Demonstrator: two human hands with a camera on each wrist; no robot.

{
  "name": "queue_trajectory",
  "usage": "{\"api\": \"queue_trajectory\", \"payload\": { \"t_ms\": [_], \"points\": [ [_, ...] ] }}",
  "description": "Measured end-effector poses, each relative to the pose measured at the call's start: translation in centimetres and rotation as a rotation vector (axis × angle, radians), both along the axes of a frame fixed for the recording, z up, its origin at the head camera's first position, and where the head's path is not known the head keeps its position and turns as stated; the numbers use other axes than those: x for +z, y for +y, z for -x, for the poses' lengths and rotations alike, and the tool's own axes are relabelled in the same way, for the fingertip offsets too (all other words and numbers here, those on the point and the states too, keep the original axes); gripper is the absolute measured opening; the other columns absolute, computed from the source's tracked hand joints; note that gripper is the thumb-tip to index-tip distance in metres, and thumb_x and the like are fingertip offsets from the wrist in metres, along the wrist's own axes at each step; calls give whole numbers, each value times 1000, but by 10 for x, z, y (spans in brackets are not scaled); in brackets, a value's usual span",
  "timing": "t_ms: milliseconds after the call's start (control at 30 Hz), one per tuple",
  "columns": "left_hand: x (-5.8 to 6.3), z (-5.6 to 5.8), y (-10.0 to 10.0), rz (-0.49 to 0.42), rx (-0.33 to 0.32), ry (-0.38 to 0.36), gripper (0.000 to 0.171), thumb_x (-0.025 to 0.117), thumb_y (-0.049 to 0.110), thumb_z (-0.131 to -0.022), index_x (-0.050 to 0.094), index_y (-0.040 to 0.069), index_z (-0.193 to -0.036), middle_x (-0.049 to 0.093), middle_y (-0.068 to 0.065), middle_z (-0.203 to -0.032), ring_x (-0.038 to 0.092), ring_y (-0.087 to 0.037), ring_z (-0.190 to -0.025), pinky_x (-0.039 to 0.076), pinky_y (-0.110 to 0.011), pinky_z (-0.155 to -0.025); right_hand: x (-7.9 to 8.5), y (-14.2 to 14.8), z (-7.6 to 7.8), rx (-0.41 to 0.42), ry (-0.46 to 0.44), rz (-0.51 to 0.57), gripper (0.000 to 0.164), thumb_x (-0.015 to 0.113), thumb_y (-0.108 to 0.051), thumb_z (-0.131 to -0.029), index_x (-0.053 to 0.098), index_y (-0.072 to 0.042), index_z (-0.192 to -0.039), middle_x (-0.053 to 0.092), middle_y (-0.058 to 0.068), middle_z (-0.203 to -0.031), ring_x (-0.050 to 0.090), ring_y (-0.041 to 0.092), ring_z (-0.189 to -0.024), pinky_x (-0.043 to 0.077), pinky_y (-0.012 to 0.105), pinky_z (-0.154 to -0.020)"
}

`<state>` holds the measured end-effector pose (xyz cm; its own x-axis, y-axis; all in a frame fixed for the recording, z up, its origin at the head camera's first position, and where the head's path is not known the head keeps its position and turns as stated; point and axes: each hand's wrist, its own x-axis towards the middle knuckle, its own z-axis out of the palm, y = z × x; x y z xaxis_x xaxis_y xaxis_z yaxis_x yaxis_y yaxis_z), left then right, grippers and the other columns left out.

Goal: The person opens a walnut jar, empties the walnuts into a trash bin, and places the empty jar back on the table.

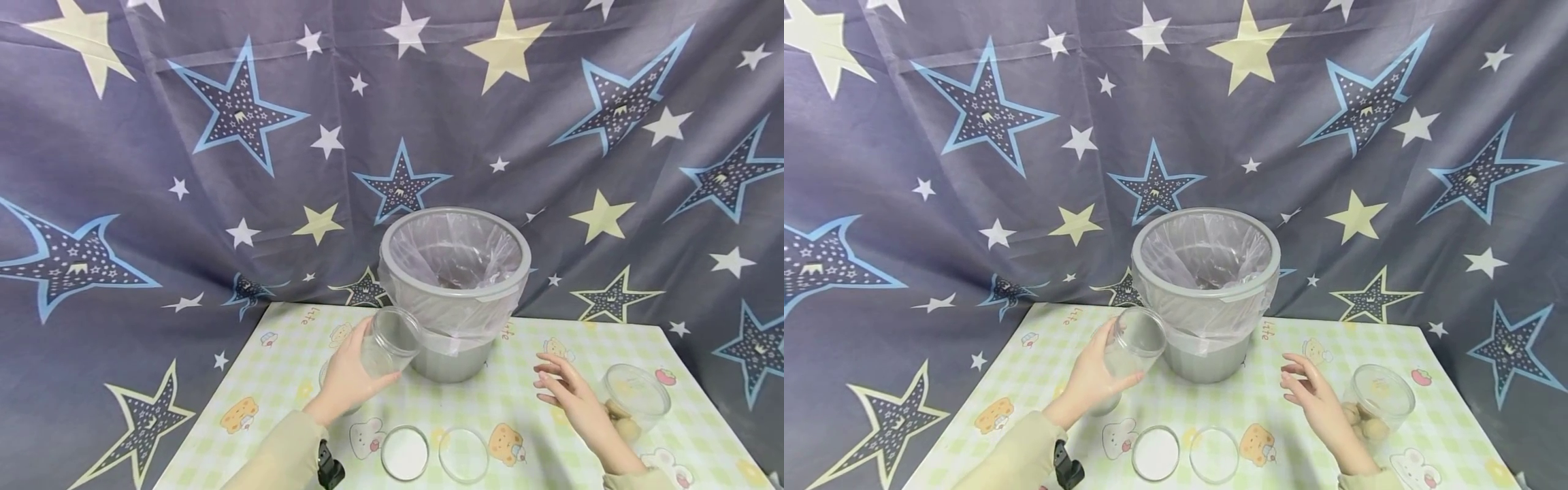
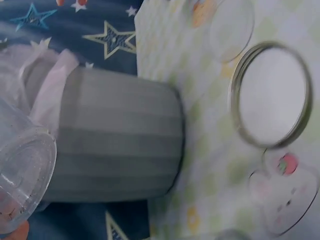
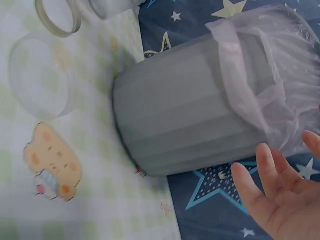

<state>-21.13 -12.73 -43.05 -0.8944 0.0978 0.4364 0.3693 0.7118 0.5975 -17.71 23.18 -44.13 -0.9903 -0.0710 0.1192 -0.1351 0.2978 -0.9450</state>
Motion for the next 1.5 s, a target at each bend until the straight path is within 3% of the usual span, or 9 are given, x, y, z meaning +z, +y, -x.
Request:
{"api": "queue_trajectory", "payload": {
  "t_ms": [100, 267, 500, 733, 967, 1133, 1267, 1500],
  "points": [
    [-8, -5, 8, -2, -32, -20, 101, 86, 38, -60, 35, 10, -143, 53, -14, -133, 54, -33, -119, 43, -55, -98, -7, 8, -5, -13, -26, 15, 39, 43, -21, -102, 38, -2, -135, 52, -3, -111, 57, 0, -92, 53, 16, -78],
    [-24, -8, 23, 7, -74, -80, 101, 84, 41, -63, 32, 9, -144, 51, -15, -135, 53, -34, -120, 44, -54, -98, -22, 22, -14, -45, -56, 92, 26, 43, -20, -102, 46, -22, -127, 57, -14, -104, 59, 1, -90, 54, 16, -77],
    [-40, -10, 45, -7, -174, -190, 99, 81, 42, -68, 29, 8, -145, 44, -15, -142, 47, -35, -126, 39, -59, -101, -45, 40, -25, -72, -25, 207, 28, 42, -14, -102, 50, -36, -116, 59, -14, -100, 60, 2, -87, 54, 16, -73],
    [-52, -11, 72, -9, -221, -207, 99, 80, 43, -69, 28, 5, -145, 44, -16, -142, 48, -35, -125, 42, -53, -102, -63, 62, -36, -103, -100, 227, 31, 40, -15, -102, 52, -43, -109, 59, -18, -95, 59, 0, -85, 54, 17, -70],
    [-65, -10, 100, -24, -274, -248, 99, 81, 42, -69, 29, 7, -145, 45, -11, -141, 50, -32, -124, 45, -49, -100, -78, 72, -44, -98, -109, 334, 38, 39, -9, -101, 57, -42, -105, 62, -14, -93, 61, 3, -83, 55, 19, -68],
    [-68, -10, 118, -14, -300, -301, 99, 79, 49, -69, 29, 9, -145, 43, -9, -143, 49, -30, -125, 45, -46, -101, -84, 77, -45, -114, -142, 365, 35, 41, -11, -101, 58, -41, -105, 62, -13, -91, 61, 4, -83, 55, 21, -68],
    [-70, -7, 132, -18, -308, -325, 99, 78, 51, -69, 32, 9, -145, 44, -9, -142, 50, -29, -124, 46, -45, -100, -87, 83, -47, -73, -120, 421, 34, 40, -11, -102, 58, -40, -107, 63, -14, -93, 61, 4, -84, 56, 21, -69],
    [-80, 0, 158, -127, -295, -409, 102, 80, 52, -66, 30, 10, -146, 44, -10, -139, 50, -27, -123, 45, -42, -101, -91, 91, -49, -6, -87, 537, 36, 37, -10, -102, 61, -36, -108, 65, -12, -95, 63, 5, -85, 56, 22, -70]
  ]
}}
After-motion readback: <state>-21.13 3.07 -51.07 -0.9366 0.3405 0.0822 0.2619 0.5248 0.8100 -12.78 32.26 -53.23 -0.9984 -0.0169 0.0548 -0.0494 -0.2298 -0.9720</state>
